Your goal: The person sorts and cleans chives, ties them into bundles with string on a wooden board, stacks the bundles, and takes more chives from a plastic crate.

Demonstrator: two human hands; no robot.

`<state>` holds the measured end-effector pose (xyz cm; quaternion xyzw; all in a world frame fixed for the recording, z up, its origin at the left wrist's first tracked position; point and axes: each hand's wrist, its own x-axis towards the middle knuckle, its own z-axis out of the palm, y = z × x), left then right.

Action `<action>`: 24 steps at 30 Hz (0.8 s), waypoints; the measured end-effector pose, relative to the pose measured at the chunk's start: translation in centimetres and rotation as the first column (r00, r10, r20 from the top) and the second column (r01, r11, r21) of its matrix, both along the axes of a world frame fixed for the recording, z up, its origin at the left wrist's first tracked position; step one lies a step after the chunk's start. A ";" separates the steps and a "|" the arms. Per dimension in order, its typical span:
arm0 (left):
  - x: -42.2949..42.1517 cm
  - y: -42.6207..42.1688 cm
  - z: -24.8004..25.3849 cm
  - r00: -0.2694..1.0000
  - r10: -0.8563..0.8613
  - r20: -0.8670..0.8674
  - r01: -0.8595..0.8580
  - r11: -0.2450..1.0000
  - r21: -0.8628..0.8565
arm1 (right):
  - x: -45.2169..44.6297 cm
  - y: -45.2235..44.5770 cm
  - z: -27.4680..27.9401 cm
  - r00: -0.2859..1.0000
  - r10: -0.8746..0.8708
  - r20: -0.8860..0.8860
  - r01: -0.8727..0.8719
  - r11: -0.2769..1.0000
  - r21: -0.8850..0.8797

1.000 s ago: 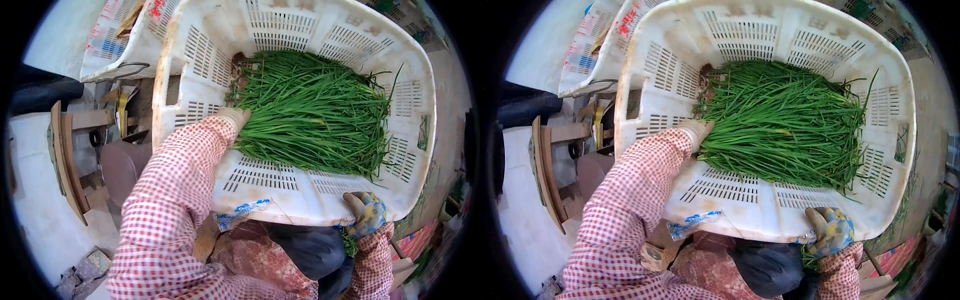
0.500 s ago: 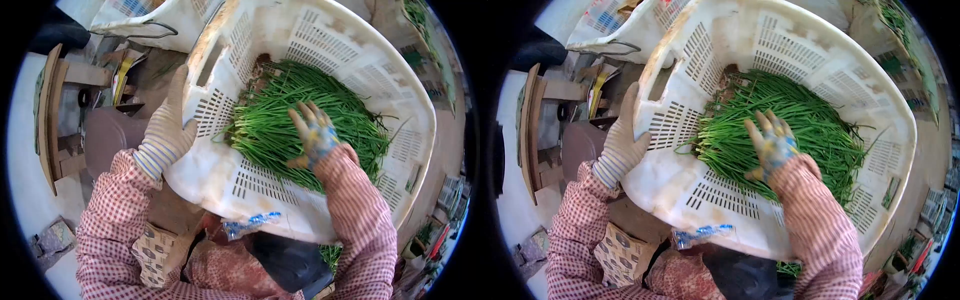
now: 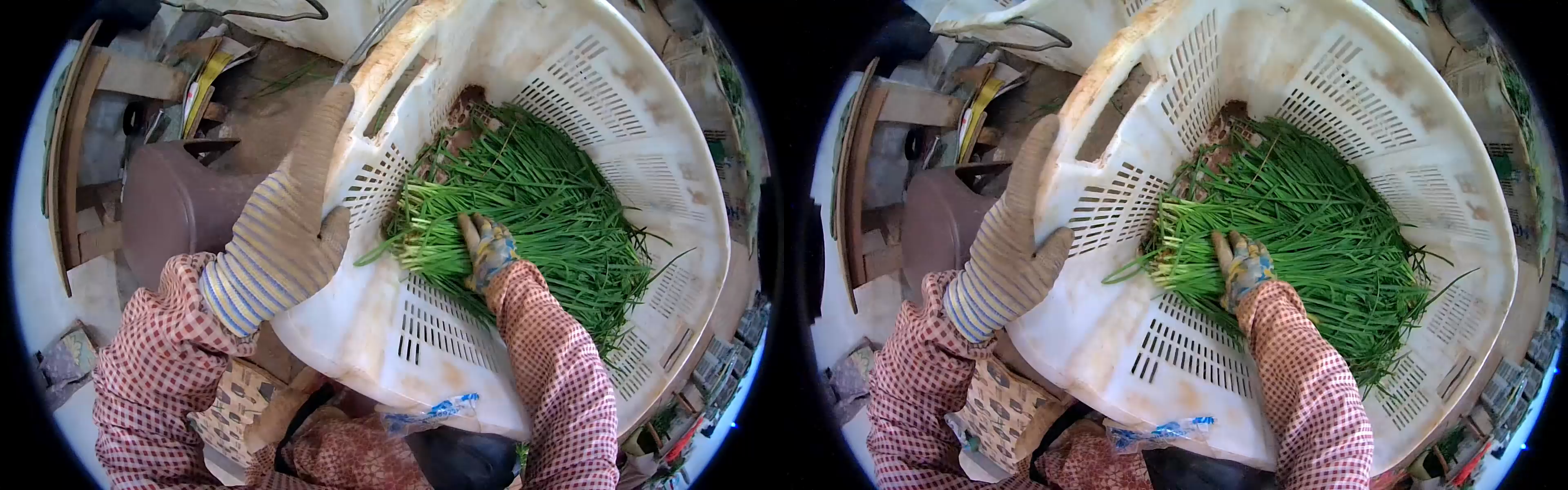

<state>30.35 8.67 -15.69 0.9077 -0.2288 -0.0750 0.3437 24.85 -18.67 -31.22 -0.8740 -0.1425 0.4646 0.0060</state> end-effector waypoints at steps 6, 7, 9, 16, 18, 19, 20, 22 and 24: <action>-0.1 0.1 0.2 0.999 0.008 -0.052 -0.008 1.000 0.015 | 5.8 -0.7 -4.0 0.874 -0.442 -0.201 0.435 0.897 -0.078; 0.0 0.1 0.0 1.000 -0.015 -0.016 0.016 1.000 0.023 | 6.8 -0.1 -3.0 0.864 -0.450 -0.225 0.440 0.893 -0.097; -0.2 0.3 -0.1 1.000 -0.001 -0.020 0.002 0.999 0.039 | 6.6 1.6 -0.9 0.964 -0.212 -0.158 0.176 0.960 -0.216; -0.8 0.1 -0.6 0.993 0.095 -0.070 -0.088 0.991 0.104 | 4.8 1.6 -2.2 0.995 0.098 -0.010 -0.099 0.989 -0.109; -0.5 -0.4 -0.1 0.985 0.130 -0.116 -0.115 0.985 0.127 | 3.6 1.9 -0.9 0.996 -0.085 -0.031 0.085 0.996 -0.019; -0.3 -0.5 0.2 0.980 0.144 -0.134 -0.126 0.983 0.135 | 2.1 1.4 -2.9 0.998 -0.065 -0.025 0.065 0.998 -0.022; -0.2 -0.6 0.4 0.976 0.159 -0.152 -0.137 0.980 0.144 | 0.1 0.3 -6.8 0.981 -0.183 0.058 0.179 0.981 0.071; -0.1 -0.6 0.0 0.992 0.121 -0.033 -0.115 0.983 0.145 | 0.2 1.6 -2.5 0.959 -0.278 0.056 0.273 0.958 0.083; 0.1 -0.5 -0.1 0.995 0.097 0.021 -0.099 0.983 0.156 | -0.5 1.1 -2.3 0.931 -0.362 0.049 0.350 0.923 0.158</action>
